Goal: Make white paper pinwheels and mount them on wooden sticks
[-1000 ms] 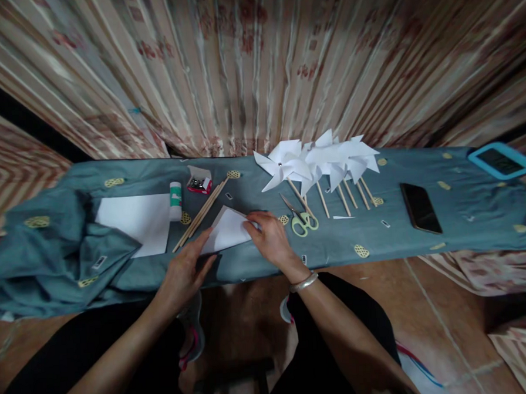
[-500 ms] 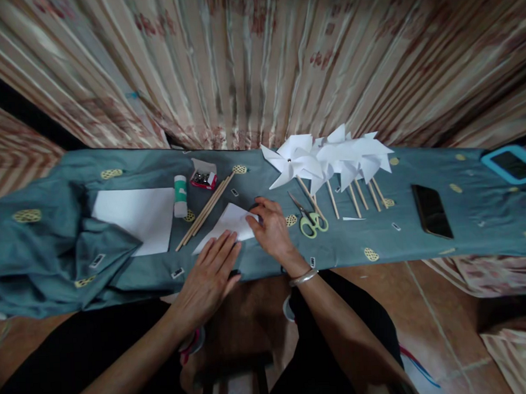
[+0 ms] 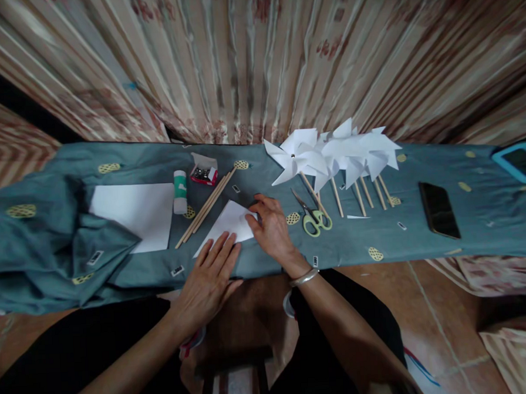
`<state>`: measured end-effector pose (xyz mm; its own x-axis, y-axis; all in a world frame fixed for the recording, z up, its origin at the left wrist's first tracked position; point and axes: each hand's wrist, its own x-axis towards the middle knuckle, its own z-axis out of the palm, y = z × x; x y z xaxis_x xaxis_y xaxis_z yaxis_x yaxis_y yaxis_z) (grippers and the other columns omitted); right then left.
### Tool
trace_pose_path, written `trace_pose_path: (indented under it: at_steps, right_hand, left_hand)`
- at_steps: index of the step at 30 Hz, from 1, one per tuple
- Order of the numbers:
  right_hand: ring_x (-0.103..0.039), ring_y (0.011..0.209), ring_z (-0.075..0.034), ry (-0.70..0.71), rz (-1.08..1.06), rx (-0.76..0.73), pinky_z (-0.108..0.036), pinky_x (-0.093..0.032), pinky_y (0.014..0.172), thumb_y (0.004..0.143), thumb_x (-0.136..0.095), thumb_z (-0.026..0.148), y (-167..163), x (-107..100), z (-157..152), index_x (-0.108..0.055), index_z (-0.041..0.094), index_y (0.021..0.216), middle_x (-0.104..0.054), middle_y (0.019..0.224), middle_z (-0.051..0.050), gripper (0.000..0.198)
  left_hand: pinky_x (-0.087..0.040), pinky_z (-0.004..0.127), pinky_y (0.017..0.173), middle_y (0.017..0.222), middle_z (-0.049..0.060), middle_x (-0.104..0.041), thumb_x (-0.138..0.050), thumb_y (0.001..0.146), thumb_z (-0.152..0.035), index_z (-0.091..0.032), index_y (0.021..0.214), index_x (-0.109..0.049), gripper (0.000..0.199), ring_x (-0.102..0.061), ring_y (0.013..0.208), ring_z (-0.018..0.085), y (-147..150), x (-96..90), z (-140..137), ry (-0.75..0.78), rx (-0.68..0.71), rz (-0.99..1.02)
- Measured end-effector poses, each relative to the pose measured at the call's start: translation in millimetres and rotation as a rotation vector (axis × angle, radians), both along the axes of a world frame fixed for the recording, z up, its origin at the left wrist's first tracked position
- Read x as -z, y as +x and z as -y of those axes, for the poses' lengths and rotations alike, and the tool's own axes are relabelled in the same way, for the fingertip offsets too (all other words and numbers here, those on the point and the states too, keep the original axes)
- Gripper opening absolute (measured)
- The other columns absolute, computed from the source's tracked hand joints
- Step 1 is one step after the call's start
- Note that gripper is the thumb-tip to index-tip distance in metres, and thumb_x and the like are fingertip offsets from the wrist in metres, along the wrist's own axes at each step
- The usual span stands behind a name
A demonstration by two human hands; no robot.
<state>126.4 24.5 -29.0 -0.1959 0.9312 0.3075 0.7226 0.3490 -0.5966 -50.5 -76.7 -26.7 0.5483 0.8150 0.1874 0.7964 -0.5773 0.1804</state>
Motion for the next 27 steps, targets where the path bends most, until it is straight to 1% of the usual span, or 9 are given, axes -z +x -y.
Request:
trace_pose_path:
  at_steps: [7,11,14,17,20,23,27]
  right_hand:
    - [-0.055,0.116,-0.027,0.041,0.022,-0.059,-0.044,-0.042,0.104,0.088,-0.057,0.024,-0.1,-0.4,1.4,-0.065,0.013,0.111,-0.064,0.123,-0.016,0.027]
    - [-0.055,0.116,-0.027,0.055,0.037,-0.069,-0.044,-0.042,0.104,0.090,-0.054,0.027,0.6,2.0,1.6,-0.067,0.016,0.111,-0.063,0.124,-0.014,0.027]
    - [-0.055,0.117,-0.027,0.046,0.042,-0.078,-0.045,-0.042,0.104,0.091,-0.052,0.029,0.2,2.1,1.7,-0.068,0.019,0.109,-0.062,0.125,-0.012,0.027]
    - [-0.055,0.116,-0.027,0.049,0.047,-0.089,-0.045,-0.043,0.103,0.092,-0.051,0.029,-1.0,0.4,2.0,-0.069,0.017,0.108,-0.062,0.125,-0.013,0.027]
    - [-0.055,0.116,-0.028,0.062,0.072,-0.095,-0.045,-0.043,0.103,0.092,-0.050,0.029,-2.4,-1.7,2.7,-0.068,0.017,0.112,-0.062,0.125,-0.013,0.029]
    - [-0.054,0.117,-0.029,0.054,0.102,-0.092,-0.048,-0.042,0.104,0.093,-0.048,0.030,-3.4,-2.7,2.8,-0.067,0.017,0.113,-0.062,0.126,-0.014,0.031]
    - [-0.055,0.115,-0.029,0.023,0.088,-0.091,-0.048,-0.043,0.103,0.093,-0.047,0.030,-4.2,-2.8,1.1,-0.070,0.017,0.108,-0.064,0.123,-0.013,0.030]
  left_hand:
    - [-0.032,0.055,0.112,0.148,0.023,-0.040,-0.055,0.090,-0.029,-0.005,0.139,-0.039,0.056,-0.028,0.142,0.037,0.8,1.5,1.8,0.004,0.000,0.001]
    - [-0.032,0.055,0.112,0.148,0.024,-0.040,-0.055,0.090,-0.030,-0.005,0.138,-0.039,0.057,-0.028,0.141,0.038,1.3,1.9,2.4,0.021,0.000,0.003]
    - [-0.032,0.056,0.112,0.149,0.023,-0.039,-0.056,0.089,-0.028,-0.006,0.139,-0.039,0.057,-0.028,0.142,0.037,1.5,0.9,2.7,-0.005,-0.007,0.001]
    - [-0.028,0.060,0.112,0.149,0.022,-0.039,-0.055,0.090,-0.026,-0.008,0.139,-0.040,0.055,-0.028,0.142,0.036,1.8,-0.1,3.5,-0.024,-0.019,-0.006]
    - [-0.023,0.065,0.112,0.149,0.022,-0.039,-0.053,0.091,-0.026,-0.008,0.139,-0.040,0.053,-0.028,0.142,0.036,2.2,-0.3,4.7,-0.018,-0.027,-0.015]
    - [-0.023,0.066,0.111,0.149,0.023,-0.038,-0.053,0.091,-0.029,-0.008,0.140,-0.040,0.055,-0.026,0.143,0.037,2.7,-0.2,5.4,-0.016,-0.033,-0.020]
    - [-0.023,0.066,0.111,0.150,0.023,-0.037,-0.053,0.091,-0.032,-0.008,0.139,-0.040,0.055,-0.027,0.143,0.037,2.9,-0.9,5.6,-0.007,-0.034,-0.031]
